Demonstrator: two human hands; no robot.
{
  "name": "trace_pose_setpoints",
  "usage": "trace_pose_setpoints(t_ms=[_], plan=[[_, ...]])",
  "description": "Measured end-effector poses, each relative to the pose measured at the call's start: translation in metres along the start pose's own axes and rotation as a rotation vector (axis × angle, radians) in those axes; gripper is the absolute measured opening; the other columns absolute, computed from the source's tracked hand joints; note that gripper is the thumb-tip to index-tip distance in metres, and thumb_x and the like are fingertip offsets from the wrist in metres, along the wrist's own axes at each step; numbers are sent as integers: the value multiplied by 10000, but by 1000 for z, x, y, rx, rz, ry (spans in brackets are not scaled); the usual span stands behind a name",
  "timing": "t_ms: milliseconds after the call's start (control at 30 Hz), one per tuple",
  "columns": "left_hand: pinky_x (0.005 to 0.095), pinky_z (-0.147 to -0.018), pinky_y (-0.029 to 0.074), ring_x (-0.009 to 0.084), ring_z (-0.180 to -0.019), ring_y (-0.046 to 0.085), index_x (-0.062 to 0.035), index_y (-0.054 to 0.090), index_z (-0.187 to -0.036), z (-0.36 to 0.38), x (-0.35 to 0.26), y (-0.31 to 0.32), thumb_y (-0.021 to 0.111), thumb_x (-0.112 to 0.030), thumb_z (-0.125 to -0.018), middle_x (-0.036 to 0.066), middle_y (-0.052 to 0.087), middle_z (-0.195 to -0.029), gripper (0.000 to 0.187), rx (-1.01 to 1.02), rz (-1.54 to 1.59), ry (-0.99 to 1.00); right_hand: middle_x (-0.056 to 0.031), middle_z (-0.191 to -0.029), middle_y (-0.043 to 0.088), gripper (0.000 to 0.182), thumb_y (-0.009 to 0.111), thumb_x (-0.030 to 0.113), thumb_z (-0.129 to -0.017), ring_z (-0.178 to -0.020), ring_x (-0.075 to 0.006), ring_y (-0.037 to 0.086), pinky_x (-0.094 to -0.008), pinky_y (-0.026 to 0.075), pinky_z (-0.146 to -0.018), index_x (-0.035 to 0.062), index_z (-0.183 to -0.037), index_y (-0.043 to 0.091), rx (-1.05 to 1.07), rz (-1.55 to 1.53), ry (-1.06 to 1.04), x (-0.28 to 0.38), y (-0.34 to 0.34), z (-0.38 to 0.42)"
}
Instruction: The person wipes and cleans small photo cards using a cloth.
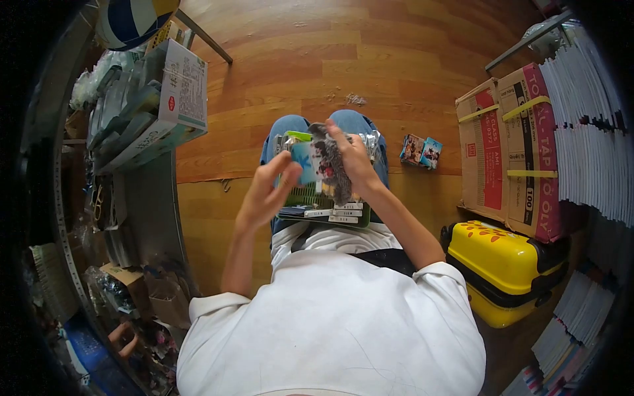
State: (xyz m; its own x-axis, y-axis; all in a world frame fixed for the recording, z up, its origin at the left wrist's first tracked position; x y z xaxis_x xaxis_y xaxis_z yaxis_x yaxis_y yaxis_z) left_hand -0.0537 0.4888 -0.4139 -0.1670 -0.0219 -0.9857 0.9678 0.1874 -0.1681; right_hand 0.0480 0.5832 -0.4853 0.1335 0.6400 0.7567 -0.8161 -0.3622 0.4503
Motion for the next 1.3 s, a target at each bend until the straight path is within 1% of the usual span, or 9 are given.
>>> trace_pose_setpoints(t_ms=[200,300,433,500,600,900,1067,1133,1300], plan=[[275,-521,415,134,-568,532,13,605,-921,13,-3,23,620,-201,-932,79,616,-705,214,-306,-179,137,37,-626,555,488,516,494,-955,-561,-37,490,-208,400,-507,69,-727,587,-57,127,-174,13,0,8],[276,-493,386,122,-543,492,17,609,-892,18,-11,13,596,-157,-932,67,594,-677,179,-259,-97,180,34,-602,537,535,501,510,-959,-600,-28,487,-218,389,-520,39,-719,585,-191,526,-488,48,-20,13],[283,-498,390,105,-551,476,23,599,-893,25,15,10,559,-120,-926,59,582,-667,152,-40,113,-3,26,-634,557,500,514,483,-961,-624,-46,531,-248,425,-563,24,-785,605,-204,326,-418,87,-36,15],[285,-509,396,101,-566,477,24,592,-904,21,14,15,549,-115,-925,62,580,-673,147,42,65,9,-12,-674,591,413,554,401,-956,-636,-114,595,-272,461,-607,1,-875,618,109,479,-451,87,5,36],[298,-541,412,125,-588,482,27,571,-928,12,15,28,525,-119,-939,81,570,-685,153,153,148,57,-88,-712,619,300,586,264,-934,-605,-198,587,-285,456,-571,-34,-945,620,94,687,-1091,78,60,80],[383,-568,436,307,-568,527,41,535,-820,12,7,43,535,-152,-924,170,552,-658,219,276,-96,-3,21,-571,568,463,568,399,-954,-521,-27,484,-216,378,-457,11,-718,656,95,276,-206,33,13,6],[384,-547,435,291,-550,534,51,550,-809,20,-8,44,599,-187,-874,169,544,-628,251,443,-242,1,-31,-579,599,441,587,396,-936,-501,-89,567,-262,409,-454,14,-725,647,170,412,-468,68,19,35],[382,-536,434,304,-539,535,62,568,-777,20,-15,47,631,-190,-833,181,540,-608,265,433,-204,28,-82,-577,540,343,611,309,-930,-520,-60,521,-285,357,-452,28,-733,623,457,1008,-960,73,71,88],[381,-544,447,295,-545,542,42,586,-745,14,-15,64,621,-132,-796,181,548,-614,185,459,-223,89,-102,-513,484,390,621,284,-916,-465,-78,465,-307,333,-437,24,-626,601,277,1000,-750,70,36,69]])
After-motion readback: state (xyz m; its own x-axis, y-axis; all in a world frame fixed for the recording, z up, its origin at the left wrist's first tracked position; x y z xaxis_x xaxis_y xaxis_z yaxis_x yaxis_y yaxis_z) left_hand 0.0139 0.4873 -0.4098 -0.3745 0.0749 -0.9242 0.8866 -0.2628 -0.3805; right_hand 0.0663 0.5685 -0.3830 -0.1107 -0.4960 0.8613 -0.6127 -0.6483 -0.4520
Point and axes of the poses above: each hand's wrist, its own z-axis away from the middle knuckle, its own y-axis out of the palm, x = y × z, the point moved 9 cm from there along -z, towards the middle knuckle
